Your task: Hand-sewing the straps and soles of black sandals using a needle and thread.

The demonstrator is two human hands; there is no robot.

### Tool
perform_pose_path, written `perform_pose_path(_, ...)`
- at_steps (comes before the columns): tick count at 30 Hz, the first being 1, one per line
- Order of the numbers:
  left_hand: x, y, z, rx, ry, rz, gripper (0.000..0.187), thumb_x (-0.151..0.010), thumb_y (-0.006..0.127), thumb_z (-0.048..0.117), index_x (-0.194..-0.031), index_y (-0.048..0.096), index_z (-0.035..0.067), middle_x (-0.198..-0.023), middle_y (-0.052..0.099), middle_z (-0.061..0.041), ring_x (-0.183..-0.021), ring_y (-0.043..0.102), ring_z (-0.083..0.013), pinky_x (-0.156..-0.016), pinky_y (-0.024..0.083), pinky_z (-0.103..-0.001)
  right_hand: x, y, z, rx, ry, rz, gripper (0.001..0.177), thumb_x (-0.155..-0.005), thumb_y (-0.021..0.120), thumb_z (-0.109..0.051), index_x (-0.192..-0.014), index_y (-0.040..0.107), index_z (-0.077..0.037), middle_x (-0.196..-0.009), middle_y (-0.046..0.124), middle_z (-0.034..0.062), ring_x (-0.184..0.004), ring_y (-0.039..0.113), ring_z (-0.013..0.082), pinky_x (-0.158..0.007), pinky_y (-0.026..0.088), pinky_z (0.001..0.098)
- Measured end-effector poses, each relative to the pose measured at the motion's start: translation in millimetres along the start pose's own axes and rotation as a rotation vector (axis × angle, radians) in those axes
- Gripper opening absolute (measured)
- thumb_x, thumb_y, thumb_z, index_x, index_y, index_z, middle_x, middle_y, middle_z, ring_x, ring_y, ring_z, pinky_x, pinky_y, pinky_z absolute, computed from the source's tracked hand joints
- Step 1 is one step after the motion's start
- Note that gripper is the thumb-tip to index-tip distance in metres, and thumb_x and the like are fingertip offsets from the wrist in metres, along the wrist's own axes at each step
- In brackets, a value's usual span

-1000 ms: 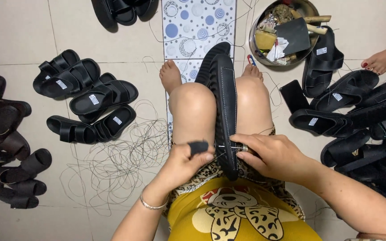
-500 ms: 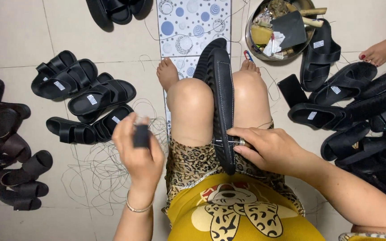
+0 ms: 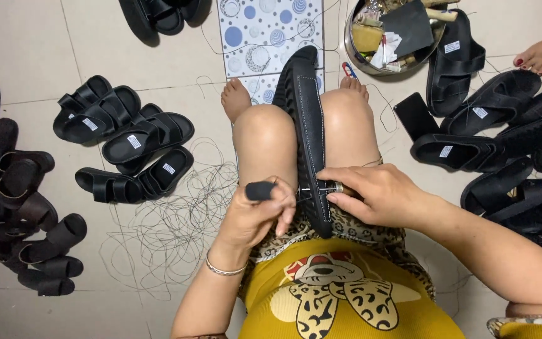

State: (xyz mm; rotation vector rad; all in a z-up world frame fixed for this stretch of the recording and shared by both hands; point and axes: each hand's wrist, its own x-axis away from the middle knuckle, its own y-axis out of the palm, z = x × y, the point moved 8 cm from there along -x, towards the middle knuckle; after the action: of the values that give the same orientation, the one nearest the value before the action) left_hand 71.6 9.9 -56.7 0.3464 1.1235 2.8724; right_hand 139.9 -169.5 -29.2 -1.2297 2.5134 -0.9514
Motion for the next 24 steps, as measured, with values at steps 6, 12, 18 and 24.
perform_pose_path(6,2,41,18,-0.953,-0.081,0.034,0.029,-0.092,0.067,0.006,-0.12,0.065,0.0,-0.075,0.068,-0.014,-0.064,0.067,-0.0254,-0.057,0.058,-0.038,3,-9,-16,0.095,-0.107,0.1,0.028,-0.097,0.064,-0.027,-0.121,0.071,-0.016,-0.088,0.079,0.0042,-0.073,0.077,0.0229,-0.06,0.062,0.0341)
perform_pose_path(12,-4,37,31,-1.012,-0.063,0.102,0.034,-0.091,0.061,-0.003,-0.125,0.058,0.001,-0.076,0.062,0.0,-0.062,0.059,-0.0117,-0.061,0.051,-0.023,26,-54,4,0.457,0.121,-0.251,0.05,-0.087,0.061,-0.04,-0.137,0.06,-0.038,-0.093,0.066,-0.0057,-0.057,0.066,0.0176,-0.046,0.055,0.0325)
perform_pose_path(18,-10,32,19,-0.922,-0.275,0.122,0.086,-0.072,0.086,0.017,-0.146,0.045,0.001,-0.108,0.067,-0.018,-0.073,0.066,-0.0264,-0.059,0.053,-0.034,38,0,49,-0.305,0.597,-0.257,0.04,-0.083,0.074,-0.04,-0.121,0.072,-0.03,-0.086,0.085,0.005,-0.068,0.076,0.0178,-0.065,0.059,0.032)
perform_pose_path(24,-8,39,12,-1.114,-0.34,0.089,0.098,-0.072,0.088,0.033,-0.151,0.04,0.0,-0.135,0.054,-0.034,-0.103,0.069,-0.0511,-0.078,0.059,-0.058,38,-13,24,-1.119,0.08,0.08,0.031,-0.097,0.066,-0.026,-0.08,0.073,-0.001,-0.087,0.066,0.0174,-0.052,0.059,0.0161,-0.046,0.051,0.0309)
